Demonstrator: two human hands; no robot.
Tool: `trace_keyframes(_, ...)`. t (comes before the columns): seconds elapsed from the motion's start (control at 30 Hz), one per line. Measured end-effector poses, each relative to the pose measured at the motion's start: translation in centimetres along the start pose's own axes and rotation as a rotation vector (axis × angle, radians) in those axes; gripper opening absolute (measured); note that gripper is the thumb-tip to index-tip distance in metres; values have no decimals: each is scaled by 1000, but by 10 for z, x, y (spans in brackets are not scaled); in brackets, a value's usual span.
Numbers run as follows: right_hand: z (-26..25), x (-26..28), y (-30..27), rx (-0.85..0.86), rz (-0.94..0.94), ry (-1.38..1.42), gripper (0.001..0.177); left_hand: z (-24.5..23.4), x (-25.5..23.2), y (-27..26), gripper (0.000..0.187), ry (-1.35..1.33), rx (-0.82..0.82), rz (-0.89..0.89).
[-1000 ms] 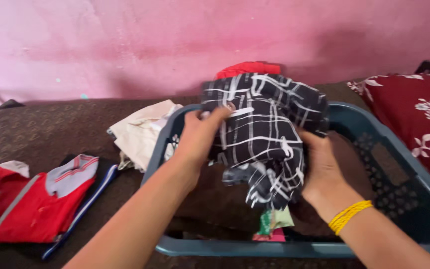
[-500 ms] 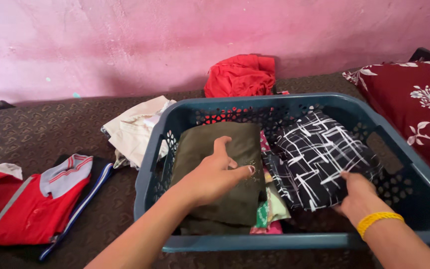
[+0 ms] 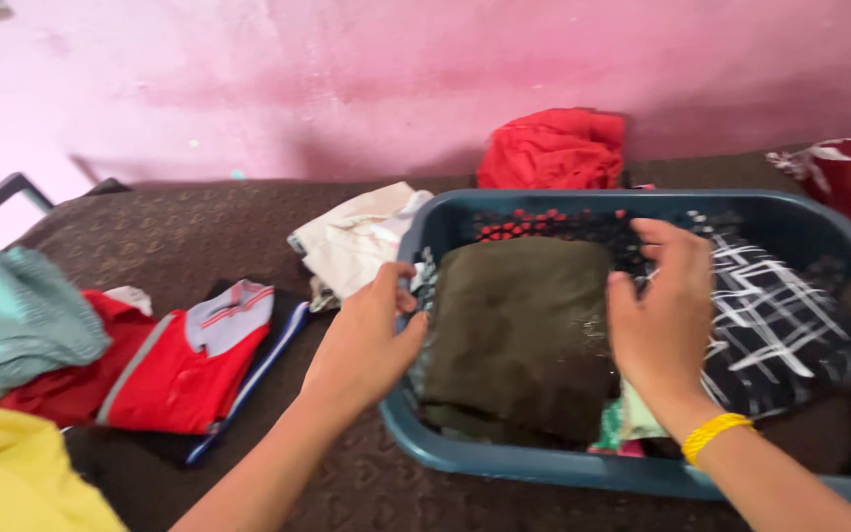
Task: The person sorts various items of clothing from a pile on a bed into a plastic laundry basket, handling items one by one including shirts, pants, and patterned garments.
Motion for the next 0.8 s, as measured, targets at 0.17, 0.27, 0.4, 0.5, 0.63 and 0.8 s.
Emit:
trace_keyframes(0.17,56,98,-25,230,-287,165,46,-19,63,-43,45,281,104,-86)
trace_keyframes(0.27,91,134,-42,487,-341,278,39,-28,101,-67,48,490,203,-104)
trace_keyframes(0.4,131,158,-65,750,-419,185,49,-42,150,-90,44,762,325,-204)
trace_keyframes(0.5,152,166,-72,674,-637,-127,57,-53,184,-103,39,871,360,-204)
trace_keyframes(0.63,182,165,-67,801,-687,-424,42,-58,222,-113,29,1039,429,-228)
trace_keyframes(0.8,194,161,-67,820,-626,-423,39,-57,246,-118,65,1215,439,-133)
Point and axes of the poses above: each hand's wrist, its own y-axis towards the middle knuckle, its own z-axis out of the palm, x = y × z, the point moved 3 cm from there along y, towards the middle knuckle, and after that the axes turned 1 degree about z, right-handed, at the moved point
